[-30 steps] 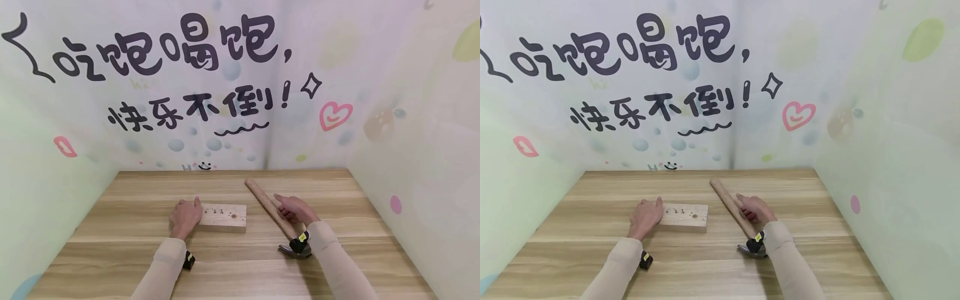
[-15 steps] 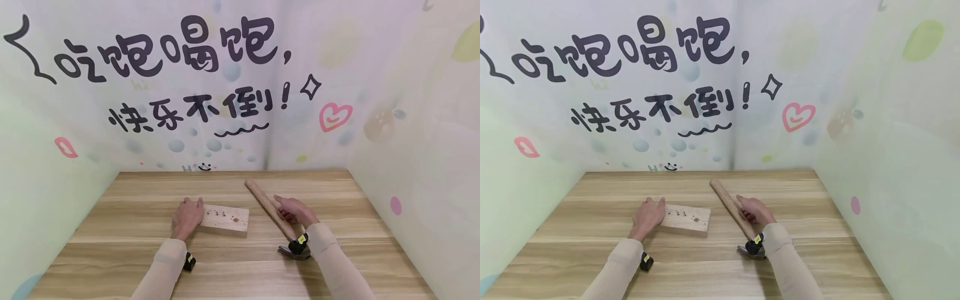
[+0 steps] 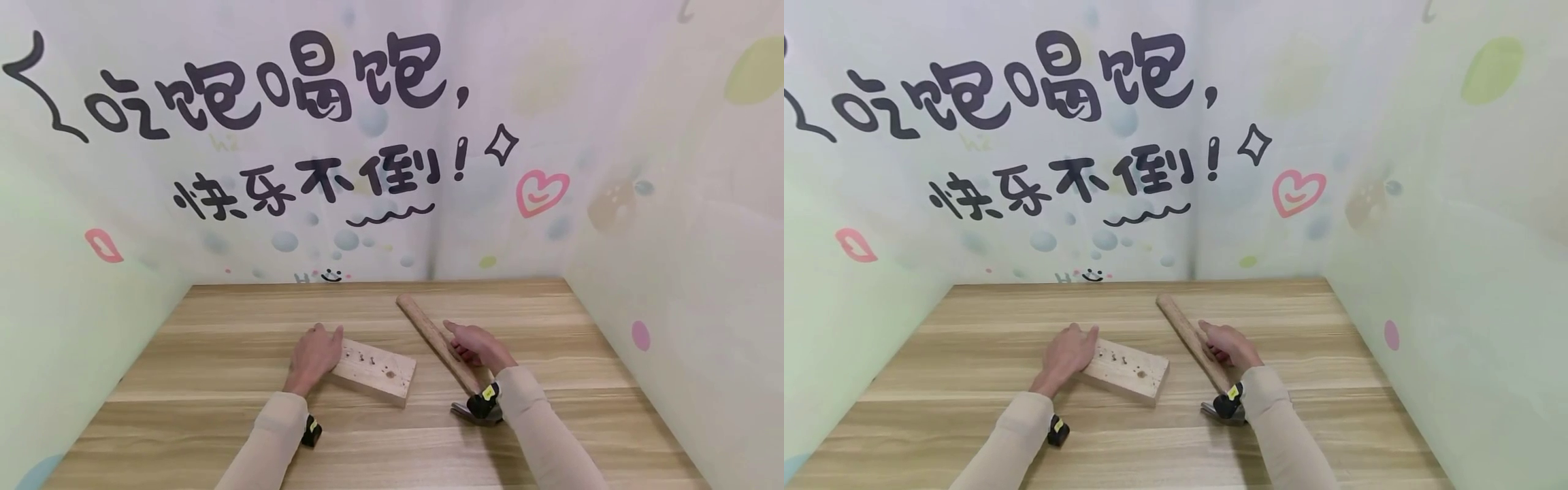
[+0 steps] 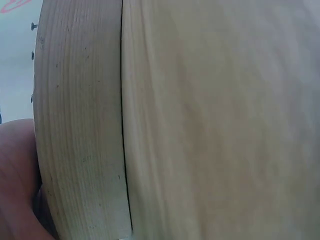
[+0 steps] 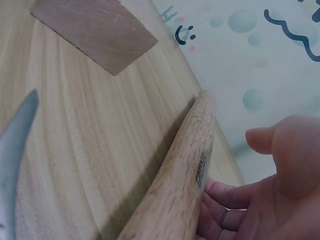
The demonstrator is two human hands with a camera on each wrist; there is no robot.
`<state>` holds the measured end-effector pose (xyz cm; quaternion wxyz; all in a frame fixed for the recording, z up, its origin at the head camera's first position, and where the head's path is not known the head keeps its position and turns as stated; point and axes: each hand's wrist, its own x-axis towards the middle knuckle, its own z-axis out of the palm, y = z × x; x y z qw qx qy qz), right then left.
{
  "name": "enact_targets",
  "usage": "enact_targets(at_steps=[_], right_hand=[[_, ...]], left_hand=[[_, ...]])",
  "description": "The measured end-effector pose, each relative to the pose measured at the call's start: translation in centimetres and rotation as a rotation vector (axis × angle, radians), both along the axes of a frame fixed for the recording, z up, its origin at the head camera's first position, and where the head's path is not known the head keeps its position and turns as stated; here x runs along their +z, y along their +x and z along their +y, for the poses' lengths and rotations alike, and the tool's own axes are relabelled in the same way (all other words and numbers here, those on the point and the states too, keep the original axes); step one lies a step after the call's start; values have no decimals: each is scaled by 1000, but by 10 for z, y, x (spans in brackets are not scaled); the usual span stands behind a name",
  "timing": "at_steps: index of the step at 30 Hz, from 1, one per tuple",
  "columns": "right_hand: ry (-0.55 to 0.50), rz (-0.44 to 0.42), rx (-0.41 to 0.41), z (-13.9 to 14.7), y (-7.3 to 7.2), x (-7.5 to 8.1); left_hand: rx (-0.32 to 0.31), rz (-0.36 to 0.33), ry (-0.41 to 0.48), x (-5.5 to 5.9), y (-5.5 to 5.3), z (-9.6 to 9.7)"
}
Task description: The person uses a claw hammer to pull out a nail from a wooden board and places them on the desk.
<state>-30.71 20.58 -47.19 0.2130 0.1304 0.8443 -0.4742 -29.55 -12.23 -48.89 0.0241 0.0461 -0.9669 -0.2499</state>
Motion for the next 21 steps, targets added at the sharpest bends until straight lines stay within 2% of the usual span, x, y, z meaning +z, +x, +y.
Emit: enact_targets(at_steps=[8, 17, 21], right_hand=[[-37, -4, -12, -1, -2, -1], [-107, 14, -22, -4, -1, -3], [-75, 28, -10, -5, 1, -2]], left_hand=[[-65, -20, 6, 0, 0, 7], [-132, -12, -3, 0, 4, 17], [-137, -5, -6, 0, 5, 18]])
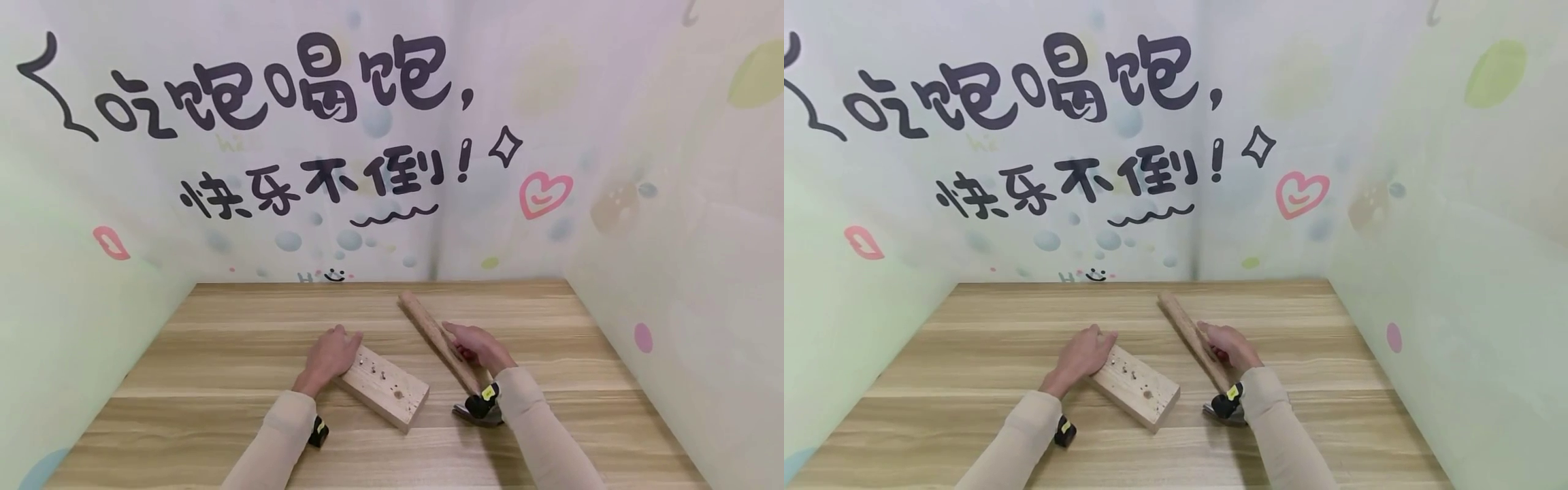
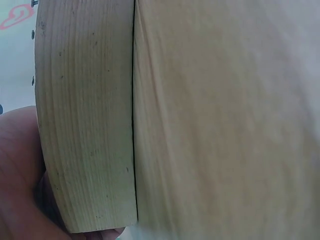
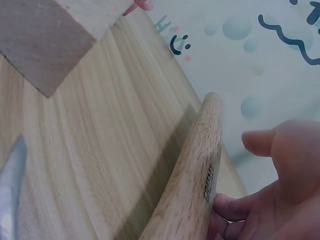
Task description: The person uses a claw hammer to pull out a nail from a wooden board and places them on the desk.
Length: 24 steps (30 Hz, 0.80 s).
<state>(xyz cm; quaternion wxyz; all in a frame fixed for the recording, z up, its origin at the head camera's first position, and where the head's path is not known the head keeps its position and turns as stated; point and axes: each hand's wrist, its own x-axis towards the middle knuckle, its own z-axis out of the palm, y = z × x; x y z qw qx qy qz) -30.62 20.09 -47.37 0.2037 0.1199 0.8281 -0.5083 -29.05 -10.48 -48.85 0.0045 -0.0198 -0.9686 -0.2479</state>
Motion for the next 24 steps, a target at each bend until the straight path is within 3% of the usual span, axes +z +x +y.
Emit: enact_targets(at_steps=[7, 16, 21, 24], right_hand=[[77, 37, 30, -2, 4, 4], [1, 80, 14, 1, 10, 10], [205, 142, 95, -5, 15, 9], [311, 164, 103, -9, 17, 6]], left_hand=[[3, 1, -13, 0, 1, 0], [1, -10, 1, 1, 2, 1], [-1, -12, 1, 3, 2, 0], [-4, -15, 1, 2, 2, 0]])
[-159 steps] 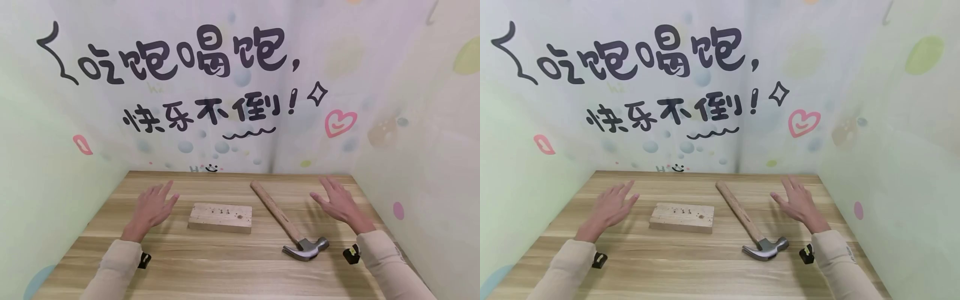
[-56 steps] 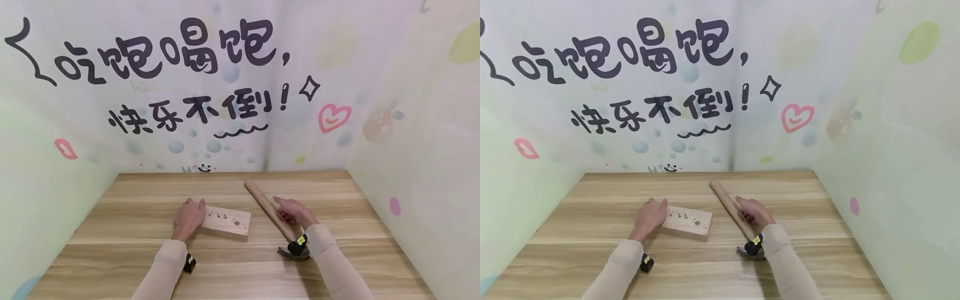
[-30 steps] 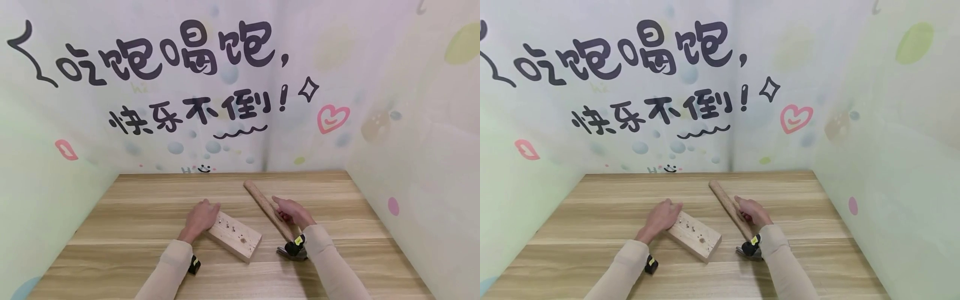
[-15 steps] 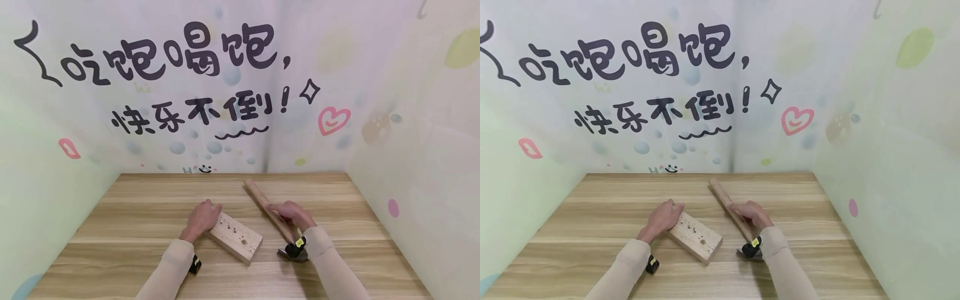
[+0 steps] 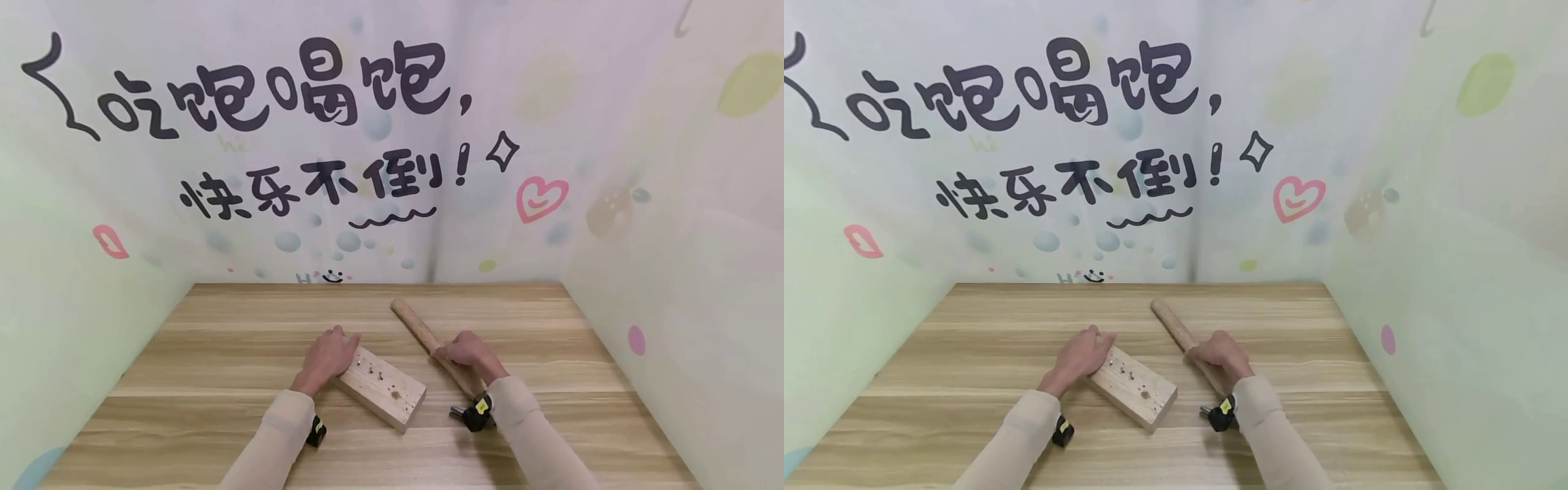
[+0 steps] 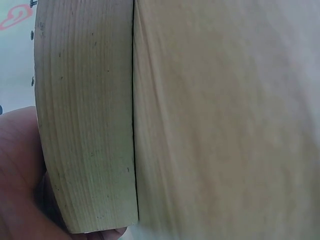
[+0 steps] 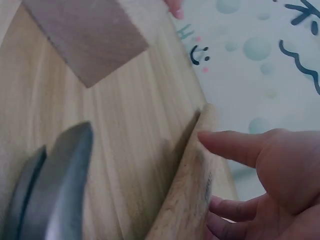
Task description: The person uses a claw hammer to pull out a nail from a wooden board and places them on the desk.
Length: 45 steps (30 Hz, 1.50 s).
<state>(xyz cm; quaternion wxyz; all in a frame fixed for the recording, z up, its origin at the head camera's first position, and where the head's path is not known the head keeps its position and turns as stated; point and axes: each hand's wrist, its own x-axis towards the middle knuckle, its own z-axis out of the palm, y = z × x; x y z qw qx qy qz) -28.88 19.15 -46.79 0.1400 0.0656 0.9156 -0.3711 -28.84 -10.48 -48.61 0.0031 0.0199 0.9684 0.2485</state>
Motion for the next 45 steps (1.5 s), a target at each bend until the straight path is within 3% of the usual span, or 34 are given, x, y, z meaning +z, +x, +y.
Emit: enact_targets(at_steps=[6, 18, 22, 26, 29, 36, 45], right_hand=[[10, 16, -24, -1, 0, -4], [-227, -64, 53, 17, -3, -6], [-440, -84, 130, 23, -5, -9], [-691, -164, 215, 30, -5, -9], [-781, -201, 249, 36, -4, -8], [-852, -157, 331, 47, -1, -7], [-880, -58, 320, 53, 5, -11]], left_hand=[[-5, 1, 4, -2, -1, -1], [-26, 13, -1, -2, 0, -1], [-19, 8, 7, 0, 1, -1], [6, 11, 20, 1, 3, -1], [21, 23, 23, 0, 3, -1], [60, 7, 77, -2, 3, 0], [69, 2, 104, -3, 2, 7]])
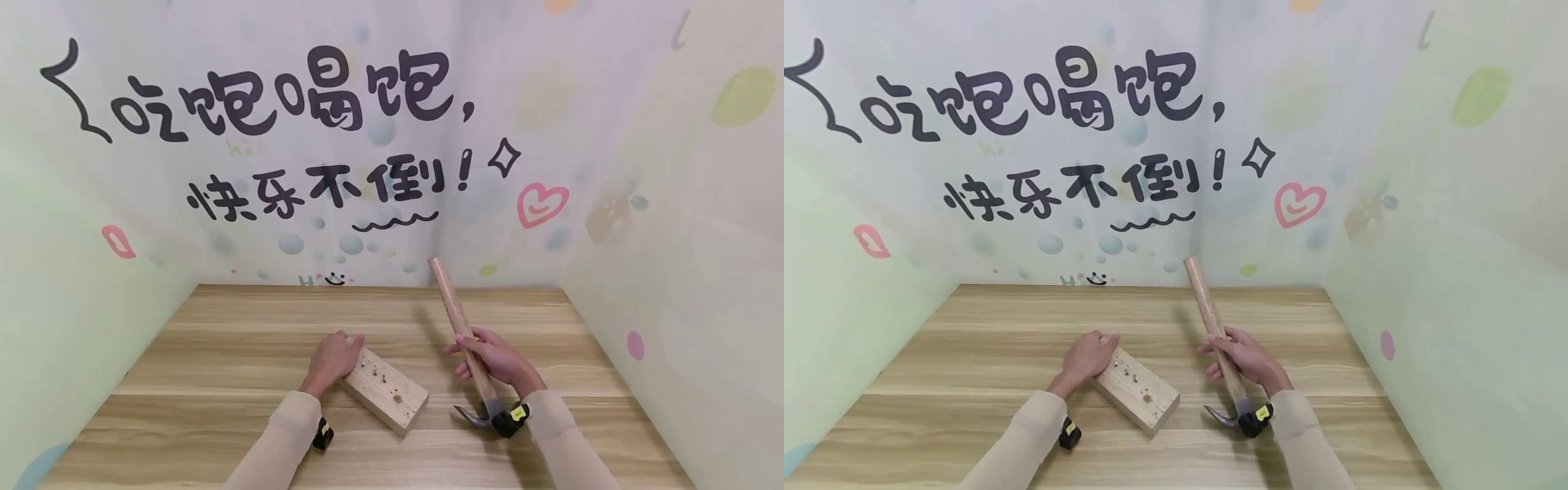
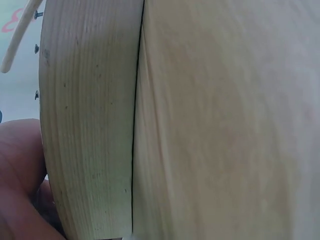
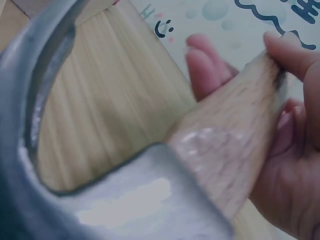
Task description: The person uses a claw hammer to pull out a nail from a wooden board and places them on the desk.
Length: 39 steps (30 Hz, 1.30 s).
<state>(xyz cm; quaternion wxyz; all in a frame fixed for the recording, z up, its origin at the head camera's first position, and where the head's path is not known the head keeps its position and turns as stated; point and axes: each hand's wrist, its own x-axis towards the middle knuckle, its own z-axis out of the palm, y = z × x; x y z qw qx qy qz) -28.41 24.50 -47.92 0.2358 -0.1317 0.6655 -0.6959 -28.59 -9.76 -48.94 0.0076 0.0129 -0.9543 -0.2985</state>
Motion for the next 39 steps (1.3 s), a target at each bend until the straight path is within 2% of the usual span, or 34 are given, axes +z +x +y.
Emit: enact_targets(at_steps=[8, 15, 18, 22, 26, 29, 33, 39], right_hand=[[-100, 161, -53, 1, 8, 1], [-302, 276, -3, 2, 12, 10], [-399, 256, 52, 6, 13, 14], [-519, 184, 158, 12, 17, 17], [-570, 181, 216, 11, 20, 19], [-593, 208, 204, 4, 23, 27], [-615, 215, 153, -14, 28, 47], [-581, 244, 142, -40, 40, 74]], left_hand=[[-14, 5, 1, -1, 0, 0], [-14, 13, -15, 0, -1, -1], [-22, 15, -26, 0, 0, -2], [-30, 15, -25, -1, 0, -2], [-30, 15, -21, -3, -1, -1], [-35, 18, -26, -4, -1, -1], [-35, 17, -20, -4, -2, -1], [-38, 14, 0, -3, -3, 0]])
